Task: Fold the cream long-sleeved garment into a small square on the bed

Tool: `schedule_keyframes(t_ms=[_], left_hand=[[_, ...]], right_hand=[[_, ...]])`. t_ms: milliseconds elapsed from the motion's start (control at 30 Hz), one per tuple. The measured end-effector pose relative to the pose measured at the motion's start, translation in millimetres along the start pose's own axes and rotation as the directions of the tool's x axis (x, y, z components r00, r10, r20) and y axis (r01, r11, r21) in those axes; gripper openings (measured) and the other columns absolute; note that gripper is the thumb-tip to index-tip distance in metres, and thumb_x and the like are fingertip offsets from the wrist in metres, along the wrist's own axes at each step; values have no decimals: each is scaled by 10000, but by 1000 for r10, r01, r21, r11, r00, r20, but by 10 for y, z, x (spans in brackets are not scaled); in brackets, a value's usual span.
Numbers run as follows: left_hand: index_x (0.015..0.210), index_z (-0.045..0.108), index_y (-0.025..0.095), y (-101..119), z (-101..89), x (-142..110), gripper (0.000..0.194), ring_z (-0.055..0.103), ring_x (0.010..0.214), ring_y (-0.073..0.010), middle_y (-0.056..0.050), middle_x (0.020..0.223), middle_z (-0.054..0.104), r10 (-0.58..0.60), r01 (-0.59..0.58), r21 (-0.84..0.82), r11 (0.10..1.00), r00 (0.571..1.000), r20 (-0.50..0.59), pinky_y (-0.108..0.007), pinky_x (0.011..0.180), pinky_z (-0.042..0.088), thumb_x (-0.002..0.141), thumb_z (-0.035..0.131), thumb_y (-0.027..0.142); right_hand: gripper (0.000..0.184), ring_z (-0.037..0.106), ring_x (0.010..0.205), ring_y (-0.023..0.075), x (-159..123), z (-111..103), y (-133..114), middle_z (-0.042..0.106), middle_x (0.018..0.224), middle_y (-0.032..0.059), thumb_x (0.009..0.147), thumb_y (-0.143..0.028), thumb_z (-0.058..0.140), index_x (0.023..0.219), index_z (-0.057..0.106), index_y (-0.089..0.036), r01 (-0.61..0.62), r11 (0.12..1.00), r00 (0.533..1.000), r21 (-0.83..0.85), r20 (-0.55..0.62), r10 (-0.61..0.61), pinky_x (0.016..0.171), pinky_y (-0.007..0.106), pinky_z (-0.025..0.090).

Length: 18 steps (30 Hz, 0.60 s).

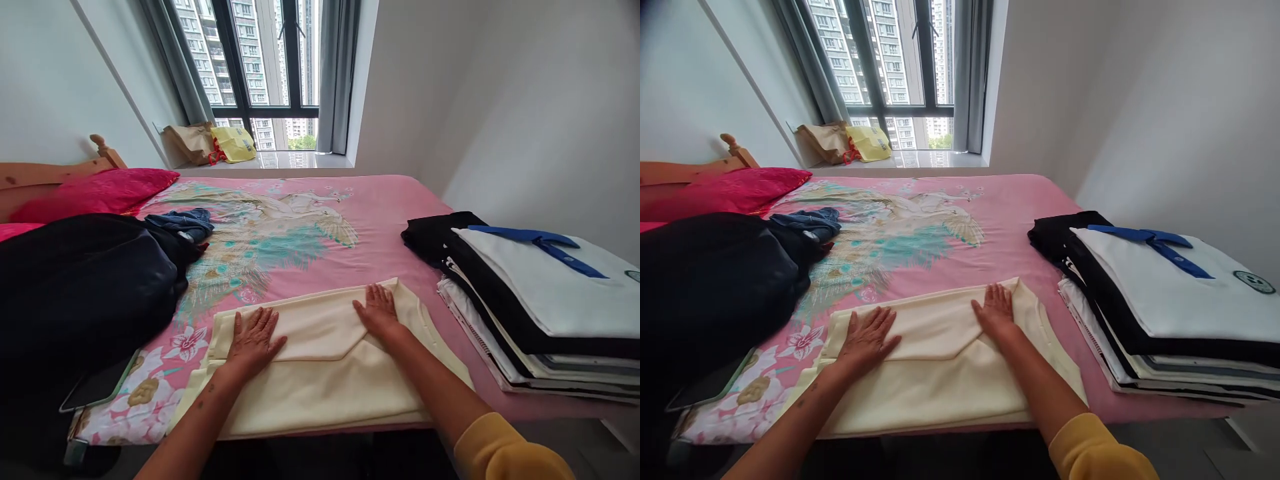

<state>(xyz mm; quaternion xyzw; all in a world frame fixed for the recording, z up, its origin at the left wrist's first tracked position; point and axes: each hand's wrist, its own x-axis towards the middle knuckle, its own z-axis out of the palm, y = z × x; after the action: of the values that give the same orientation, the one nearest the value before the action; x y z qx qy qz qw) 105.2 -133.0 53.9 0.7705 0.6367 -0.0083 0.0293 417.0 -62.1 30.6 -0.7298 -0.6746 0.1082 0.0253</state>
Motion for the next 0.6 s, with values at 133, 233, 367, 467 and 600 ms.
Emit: schedule_keyframes(t_ms=[133, 233, 367, 467, 600], left_hand=[[1433, 296, 181, -33, 29, -9, 723, 158, 1407, -296, -96, 1513, 241, -89, 88, 8, 996, 995, 37, -597, 1068, -142, 853, 290, 612], [1444, 264, 197, 4, -28, 11, 742, 144, 1411, -288, -91, 1526, 195, -92, 97, -47, 994, 990, 106, -609, 1068, -111, 843, 290, 630], [1414, 328, 249, -179, -155, -36, 634, 129, 1417, -255, -59, 1529, 207, -93, 115, -171, 979, 987, 133, -608, 1082, -16, 872, 288, 576], [1402, 347, 243, -531, -174, -170, 591, 156, 1410, -268, -71, 1519, 245, -189, 184, -281, 942, 982, 9, -608, 1085, 48, 887, 311, 531], [1381, 371, 100, -1109, -90, -501, 565, 284, 1369, -236, -129, 1461, 365, -345, 271, -405, 873, 931, -122, -459, 1106, 235, 932, 203, 398]], right_hand=[[758, -61, 1412, 202, 111, 11, 298, 46, 1548, 78, 887, -571, 137, 1473, 138, -90, -85, 996, 996, -8, -20, 85, 1112, 478, -63], [750, -74, 1411, 202, 67, 32, 270, 43, 1548, 75, 888, -563, 146, 1472, 145, -91, -93, 996, 995, -9, -34, 93, 1110, 493, -64], [717, -20, 1416, 229, 28, 12, 255, 94, 1541, 93, 899, -531, 217, 1463, 188, -90, -77, 997, 997, 3, -31, 77, 1105, 544, -34], [695, 39, 1412, 289, 22, -35, 301, 159, 1524, 127, 882, -516, 332, 1438, 274, -104, -51, 996, 998, 71, -44, 54, 1087, 600, -15], [615, 89, 1404, 320, -83, -45, 164, 219, 1499, 169, 866, -432, 422, 1395, 368, -122, 16, 986, 985, 166, -174, 14, 1079, 610, -15]])
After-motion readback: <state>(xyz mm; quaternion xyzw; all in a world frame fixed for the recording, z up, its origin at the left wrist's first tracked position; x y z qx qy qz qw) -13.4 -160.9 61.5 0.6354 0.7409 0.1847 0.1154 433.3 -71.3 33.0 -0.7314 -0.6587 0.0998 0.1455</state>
